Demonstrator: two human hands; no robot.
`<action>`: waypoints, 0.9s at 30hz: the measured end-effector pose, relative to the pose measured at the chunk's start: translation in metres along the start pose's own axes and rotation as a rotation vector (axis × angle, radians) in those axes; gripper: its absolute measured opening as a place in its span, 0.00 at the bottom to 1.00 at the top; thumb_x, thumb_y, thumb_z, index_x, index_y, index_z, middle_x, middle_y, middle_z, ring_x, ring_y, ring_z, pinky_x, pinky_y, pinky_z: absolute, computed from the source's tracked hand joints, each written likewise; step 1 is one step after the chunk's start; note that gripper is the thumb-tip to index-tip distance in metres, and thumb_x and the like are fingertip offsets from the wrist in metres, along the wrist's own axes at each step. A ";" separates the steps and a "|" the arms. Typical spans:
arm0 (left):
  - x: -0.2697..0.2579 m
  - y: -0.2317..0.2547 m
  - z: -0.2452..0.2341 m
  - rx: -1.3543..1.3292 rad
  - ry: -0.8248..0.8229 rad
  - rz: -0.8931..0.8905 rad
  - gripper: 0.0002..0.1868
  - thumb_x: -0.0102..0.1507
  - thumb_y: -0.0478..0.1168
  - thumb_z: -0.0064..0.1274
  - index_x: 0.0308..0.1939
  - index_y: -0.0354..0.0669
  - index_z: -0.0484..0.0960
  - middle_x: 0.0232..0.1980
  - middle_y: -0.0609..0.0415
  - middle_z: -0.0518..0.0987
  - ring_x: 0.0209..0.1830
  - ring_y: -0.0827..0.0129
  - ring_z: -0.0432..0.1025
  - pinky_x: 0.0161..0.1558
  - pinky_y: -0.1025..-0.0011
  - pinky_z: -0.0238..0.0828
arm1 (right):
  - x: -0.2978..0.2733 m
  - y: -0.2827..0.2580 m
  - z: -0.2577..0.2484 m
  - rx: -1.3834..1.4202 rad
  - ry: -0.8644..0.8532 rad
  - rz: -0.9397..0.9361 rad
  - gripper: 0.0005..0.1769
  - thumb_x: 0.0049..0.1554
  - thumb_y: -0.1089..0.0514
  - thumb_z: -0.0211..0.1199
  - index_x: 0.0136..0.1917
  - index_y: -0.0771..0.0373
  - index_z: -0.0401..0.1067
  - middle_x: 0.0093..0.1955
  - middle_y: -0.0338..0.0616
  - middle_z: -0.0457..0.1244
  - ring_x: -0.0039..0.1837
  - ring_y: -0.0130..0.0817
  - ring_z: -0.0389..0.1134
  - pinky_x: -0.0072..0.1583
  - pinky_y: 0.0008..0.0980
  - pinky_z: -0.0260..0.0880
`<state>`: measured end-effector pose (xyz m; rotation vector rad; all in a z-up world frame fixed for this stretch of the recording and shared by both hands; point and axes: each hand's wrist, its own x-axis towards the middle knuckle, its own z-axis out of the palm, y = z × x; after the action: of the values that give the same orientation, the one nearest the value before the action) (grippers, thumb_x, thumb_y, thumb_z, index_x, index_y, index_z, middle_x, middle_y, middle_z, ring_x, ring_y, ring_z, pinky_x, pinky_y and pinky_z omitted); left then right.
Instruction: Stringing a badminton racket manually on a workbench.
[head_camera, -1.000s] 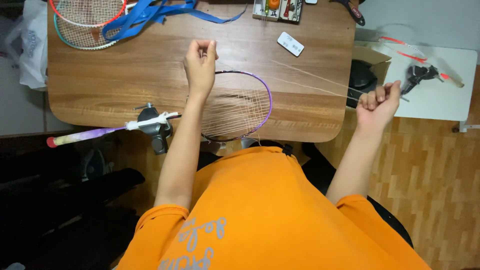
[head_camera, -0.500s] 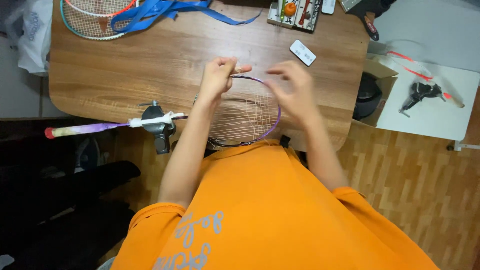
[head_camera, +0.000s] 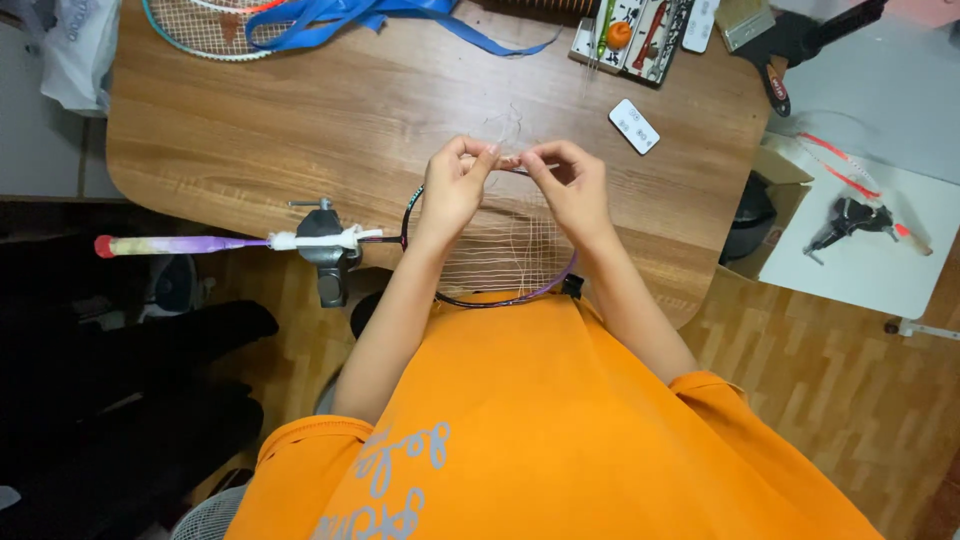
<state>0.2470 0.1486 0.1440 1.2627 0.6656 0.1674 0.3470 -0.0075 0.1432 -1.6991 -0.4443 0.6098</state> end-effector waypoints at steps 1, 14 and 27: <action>0.003 -0.010 -0.001 -0.001 0.002 -0.005 0.09 0.71 0.40 0.51 0.42 0.35 0.74 0.37 0.46 0.88 0.15 0.87 0.56 0.18 0.81 0.49 | 0.000 0.003 -0.001 0.000 -0.002 0.005 0.06 0.62 0.59 0.68 0.50 0.64 0.78 0.46 0.35 0.70 0.47 0.19 0.69 0.48 0.21 0.70; 0.001 -0.024 -0.004 -0.027 0.010 0.109 0.08 0.72 0.39 0.49 0.46 0.36 0.73 0.44 0.42 0.88 0.17 0.89 0.56 0.20 0.82 0.50 | -0.001 0.011 -0.005 0.196 -0.019 0.131 0.08 0.63 0.60 0.67 0.51 0.68 0.77 0.46 0.36 0.70 0.48 0.20 0.69 0.52 0.22 0.70; -0.019 -0.009 0.015 0.089 0.189 0.172 0.10 0.74 0.40 0.45 0.46 0.34 0.71 0.42 0.44 0.88 0.36 0.79 0.81 0.38 0.82 0.73 | -0.012 0.018 -0.001 0.289 0.038 0.119 0.07 0.62 0.60 0.68 0.50 0.67 0.78 0.45 0.39 0.71 0.49 0.23 0.70 0.54 0.24 0.71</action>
<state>0.2382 0.1245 0.1446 1.4015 0.7320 0.4068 0.3375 -0.0189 0.1272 -1.4648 -0.2161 0.6921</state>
